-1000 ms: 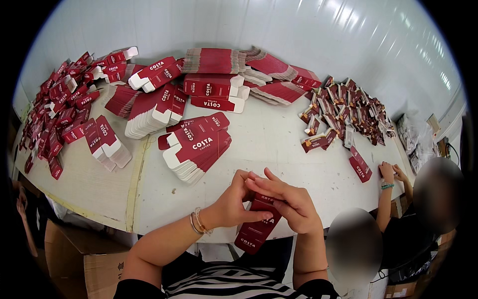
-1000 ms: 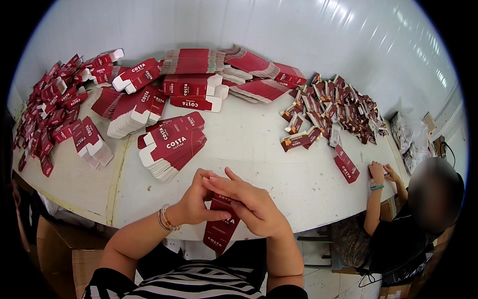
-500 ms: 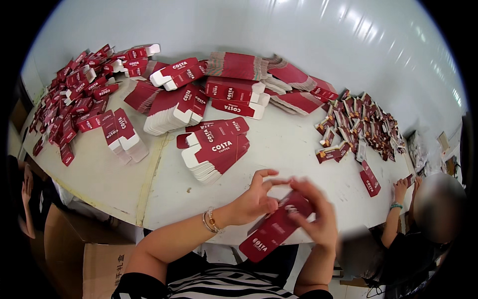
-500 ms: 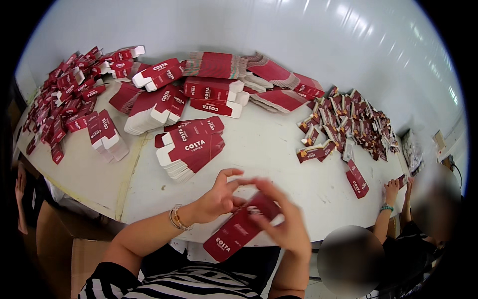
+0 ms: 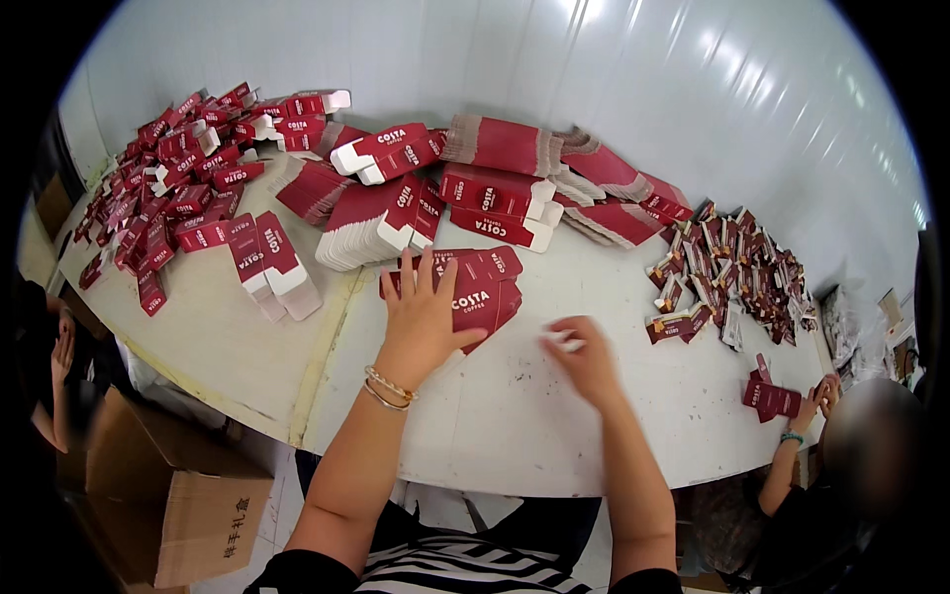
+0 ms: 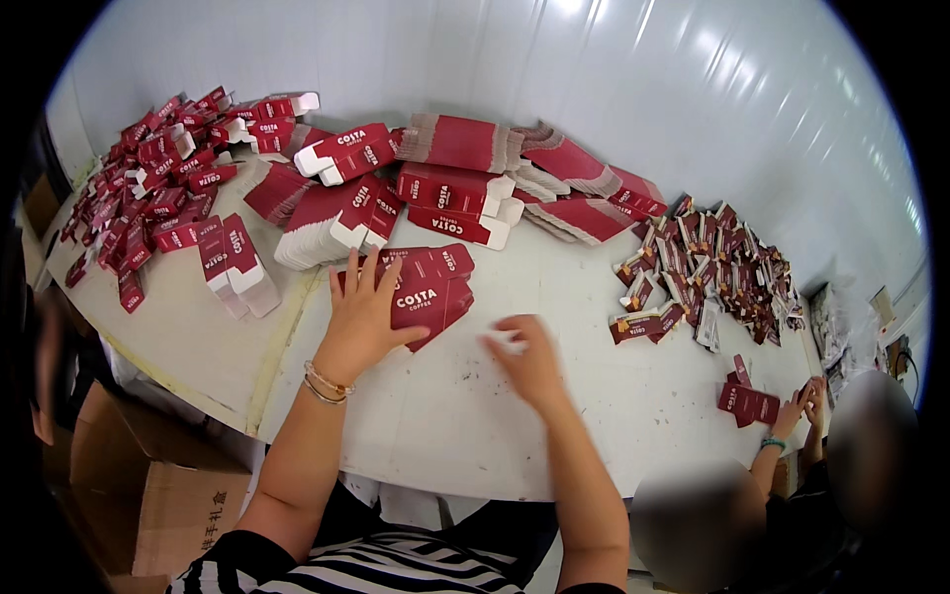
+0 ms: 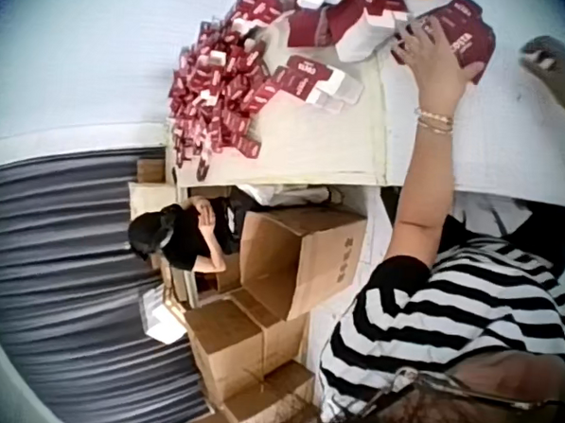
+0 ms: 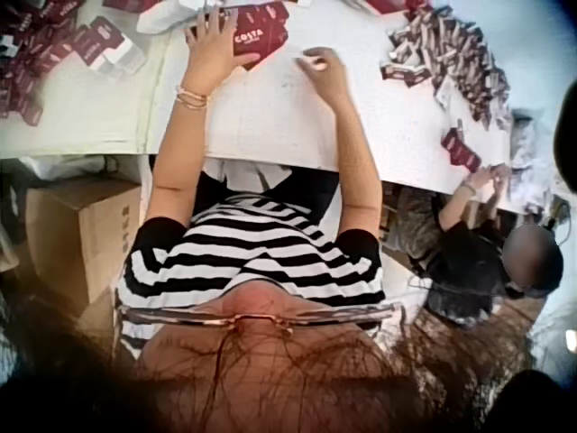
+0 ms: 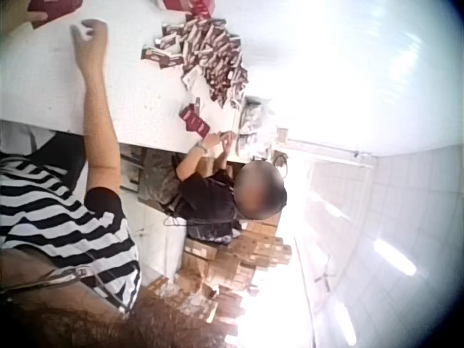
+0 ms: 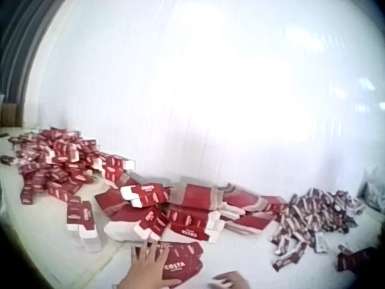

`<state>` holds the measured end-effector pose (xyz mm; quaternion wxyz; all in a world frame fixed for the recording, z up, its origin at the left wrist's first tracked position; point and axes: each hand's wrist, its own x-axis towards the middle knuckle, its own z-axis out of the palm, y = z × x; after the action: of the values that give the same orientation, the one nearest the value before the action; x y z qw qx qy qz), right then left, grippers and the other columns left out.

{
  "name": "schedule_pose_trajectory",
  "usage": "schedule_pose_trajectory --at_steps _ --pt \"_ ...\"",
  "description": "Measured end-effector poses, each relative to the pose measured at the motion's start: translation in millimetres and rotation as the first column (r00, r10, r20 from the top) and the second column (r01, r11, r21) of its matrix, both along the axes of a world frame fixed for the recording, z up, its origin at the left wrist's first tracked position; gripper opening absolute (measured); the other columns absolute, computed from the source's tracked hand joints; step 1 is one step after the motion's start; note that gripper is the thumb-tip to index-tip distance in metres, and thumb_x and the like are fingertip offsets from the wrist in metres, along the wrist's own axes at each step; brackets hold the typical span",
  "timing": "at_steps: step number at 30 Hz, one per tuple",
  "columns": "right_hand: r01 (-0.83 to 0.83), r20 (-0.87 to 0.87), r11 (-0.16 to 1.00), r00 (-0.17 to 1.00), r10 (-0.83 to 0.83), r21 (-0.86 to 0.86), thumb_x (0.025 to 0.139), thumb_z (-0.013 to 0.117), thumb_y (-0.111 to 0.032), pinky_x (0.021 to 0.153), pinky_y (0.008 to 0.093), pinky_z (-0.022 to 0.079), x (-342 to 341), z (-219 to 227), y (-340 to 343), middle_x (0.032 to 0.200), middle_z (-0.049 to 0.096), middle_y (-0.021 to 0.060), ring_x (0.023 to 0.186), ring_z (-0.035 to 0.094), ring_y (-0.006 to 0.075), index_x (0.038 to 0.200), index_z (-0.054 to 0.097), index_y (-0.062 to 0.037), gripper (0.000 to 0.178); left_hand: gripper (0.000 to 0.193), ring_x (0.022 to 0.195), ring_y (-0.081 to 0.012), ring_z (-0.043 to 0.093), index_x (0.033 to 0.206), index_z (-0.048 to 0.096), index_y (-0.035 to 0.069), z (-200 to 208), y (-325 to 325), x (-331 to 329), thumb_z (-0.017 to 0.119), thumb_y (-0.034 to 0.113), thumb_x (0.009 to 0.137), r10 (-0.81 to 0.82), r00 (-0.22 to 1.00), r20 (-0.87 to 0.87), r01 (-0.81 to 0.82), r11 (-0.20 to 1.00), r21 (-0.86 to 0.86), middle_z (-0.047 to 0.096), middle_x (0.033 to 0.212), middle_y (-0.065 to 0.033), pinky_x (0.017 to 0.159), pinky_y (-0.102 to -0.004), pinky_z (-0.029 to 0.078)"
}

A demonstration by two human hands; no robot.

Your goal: The person folds flat red cardboard pieces into small rectangular boxes by hand. They repeatedly pick up a piece, fold the sides, and tuck the flaps to form the box structure. The finished boxes are placed into a pile on the table.

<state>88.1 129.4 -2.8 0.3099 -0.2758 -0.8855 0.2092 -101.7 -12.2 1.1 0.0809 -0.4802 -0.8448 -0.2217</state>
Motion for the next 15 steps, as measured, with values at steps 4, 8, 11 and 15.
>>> schedule_pose_trajectory --at_steps 4,8,11,15 --pt "-0.056 -0.018 0.99 0.998 0.054 -0.128 0.071 0.071 -0.016 0.079 0.039 0.041 -76 -27 -26 0.092 0.054 0.0161 0.091 0.048 0.0325 0.081 0.059 -0.0018 0.022 0.115 0.13 -0.0473 0.014 0.139 0.025 0.009 -5 2 -2 0.08 0.052 0.047 -0.014 1.0 -0.014 0.01 0.979 -0.205 0.016 0.142 -0.026 0.102 -0.0605 0.014" --pt "0.05 0.024 0.999 0.998 -0.05 0.006 0.077 0.06 -0.01 0.076 0.041 0.042 -95 -39 -15 0.087 0.054 0.0169 0.087 0.049 0.0327 0.078 0.056 -0.0005 0.011 0.123 0.127 -0.0495 0.017 0.142 0.017 0.012 -15 0 -6 0.082 0.052 0.045 -0.003 0.999 0.046 0.015 0.967 -0.255 0.013 0.143 -0.0271 0.098 -0.0602 0.024" --pt "0.177 0.091 0.96 0.975 -0.201 0.218 0.08 0.056 -0.012 0.077 0.0439 0.042 -97 -42 22 0.091 0.054 0.0174 0.09 0.05 0.0334 0.083 0.055 -0.0008 0.012 0.121 0.124 -0.0478 0.022 0.142 0.016 0.011 -18 -2 -12 0.081 0.051 0.048 -0.006 0.996 0.088 0.029 0.963 -0.269 0.012 0.142 -0.0273 0.095 -0.0578 0.031" --pt "0.459 0.128 0.868 0.865 -0.486 0.19 0.082 0.056 -0.017 0.082 0.0487 0.04 -69 -18 115 0.104 0.055 0.0181 0.099 0.049 0.0348 0.092 0.055 -0.0021 0.018 0.11 0.124 -0.0438 0.024 0.14 0.024 0.014 -7 2 -9 0.082 0.043 0.051 -0.102 0.987 0.125 0.126 0.971 -0.204 0.016 0.142 -0.0238 0.095 -0.0557 0.033"
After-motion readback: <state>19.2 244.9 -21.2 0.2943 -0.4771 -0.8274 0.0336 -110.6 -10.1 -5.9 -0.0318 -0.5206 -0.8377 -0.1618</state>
